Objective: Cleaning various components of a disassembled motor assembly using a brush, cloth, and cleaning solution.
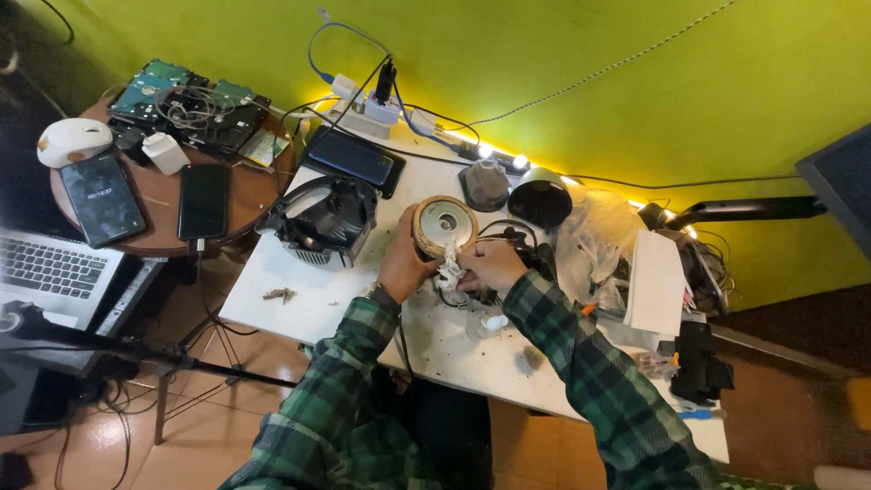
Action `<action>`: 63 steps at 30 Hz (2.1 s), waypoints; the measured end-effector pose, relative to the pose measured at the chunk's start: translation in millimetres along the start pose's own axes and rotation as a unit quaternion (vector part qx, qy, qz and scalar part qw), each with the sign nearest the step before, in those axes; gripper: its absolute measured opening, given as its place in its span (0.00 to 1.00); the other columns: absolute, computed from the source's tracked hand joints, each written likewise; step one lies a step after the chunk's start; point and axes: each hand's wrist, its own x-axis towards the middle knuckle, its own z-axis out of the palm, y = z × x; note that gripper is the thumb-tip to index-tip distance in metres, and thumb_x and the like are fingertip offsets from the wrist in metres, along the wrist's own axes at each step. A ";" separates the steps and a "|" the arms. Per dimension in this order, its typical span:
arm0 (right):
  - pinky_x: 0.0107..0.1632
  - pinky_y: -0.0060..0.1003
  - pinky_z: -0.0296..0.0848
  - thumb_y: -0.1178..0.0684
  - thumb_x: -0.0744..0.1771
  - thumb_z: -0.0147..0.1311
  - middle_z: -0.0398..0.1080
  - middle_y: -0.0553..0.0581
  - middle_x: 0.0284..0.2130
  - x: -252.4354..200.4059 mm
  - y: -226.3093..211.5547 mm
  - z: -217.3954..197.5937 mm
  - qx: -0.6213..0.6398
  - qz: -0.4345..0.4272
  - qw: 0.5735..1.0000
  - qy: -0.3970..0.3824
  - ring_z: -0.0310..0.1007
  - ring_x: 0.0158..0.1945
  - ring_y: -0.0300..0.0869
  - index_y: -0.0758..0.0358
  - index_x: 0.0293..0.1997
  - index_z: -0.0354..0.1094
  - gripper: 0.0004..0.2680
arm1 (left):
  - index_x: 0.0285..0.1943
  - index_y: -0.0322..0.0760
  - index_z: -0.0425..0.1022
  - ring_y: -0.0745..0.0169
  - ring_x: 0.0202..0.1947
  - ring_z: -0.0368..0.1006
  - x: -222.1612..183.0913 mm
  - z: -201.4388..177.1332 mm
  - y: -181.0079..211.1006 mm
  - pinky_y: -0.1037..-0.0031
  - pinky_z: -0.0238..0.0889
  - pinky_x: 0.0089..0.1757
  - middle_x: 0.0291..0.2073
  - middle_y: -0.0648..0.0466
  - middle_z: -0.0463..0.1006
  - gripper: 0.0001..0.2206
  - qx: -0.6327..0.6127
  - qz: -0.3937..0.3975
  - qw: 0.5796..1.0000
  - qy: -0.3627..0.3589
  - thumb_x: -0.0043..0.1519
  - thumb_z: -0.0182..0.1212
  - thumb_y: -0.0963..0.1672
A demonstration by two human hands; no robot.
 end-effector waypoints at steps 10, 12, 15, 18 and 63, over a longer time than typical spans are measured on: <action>0.36 0.33 0.78 0.57 0.61 0.62 0.78 0.56 0.32 -7.0 -24.6 -5.5 -0.191 -0.200 0.961 0.003 0.79 0.26 0.40 0.61 0.43 0.74 0.09 | 0.81 0.38 0.42 0.20 0.70 0.54 -51.3 -25.3 25.3 0.34 0.61 0.61 0.72 0.29 0.48 0.46 -0.030 0.101 0.994 0.038 0.58 0.73 0.38; 0.43 0.41 0.81 0.60 0.64 0.60 0.75 0.68 0.41 -10.5 -25.8 3.0 -0.139 -0.229 0.961 -0.062 0.80 0.38 0.47 0.71 0.46 0.74 0.08 | 0.81 0.49 0.49 0.25 0.65 0.63 -56.5 -21.1 28.6 0.42 0.71 0.53 0.72 0.40 0.52 0.41 -0.006 0.197 0.980 0.027 0.60 0.72 0.40; 0.44 0.39 0.82 0.61 0.66 0.58 0.75 0.67 0.43 -1.9 -25.9 5.1 -0.134 -0.235 0.957 -0.103 0.80 0.43 0.47 0.71 0.48 0.75 0.08 | 0.69 0.42 0.71 0.35 0.57 0.74 -42.3 -1.1 -4.6 0.52 0.78 0.46 0.58 0.47 0.73 0.23 0.050 0.191 0.976 0.096 0.63 0.69 0.41; 0.49 0.42 0.80 0.55 0.66 0.59 0.75 0.69 0.48 -21.4 -29.8 -6.0 -0.149 -0.211 0.961 -0.102 0.77 0.49 0.46 0.69 0.57 0.71 0.14 | 0.63 0.48 0.77 0.46 0.55 0.77 -39.0 7.6 -26.3 0.60 0.80 0.44 0.53 0.54 0.77 0.16 0.089 0.144 0.981 0.094 0.66 0.65 0.42; 0.56 0.55 0.74 0.48 0.63 0.59 0.72 0.64 0.57 -5.0 136.0 92.1 0.025 -0.316 0.855 0.412 0.73 0.58 0.60 0.49 0.70 0.60 0.25 | 0.47 0.45 0.76 0.35 0.31 0.77 -65.3 -4.3 -78.5 0.53 0.69 0.40 0.30 0.38 0.81 0.22 -0.026 -0.009 0.987 0.160 0.73 0.42 0.58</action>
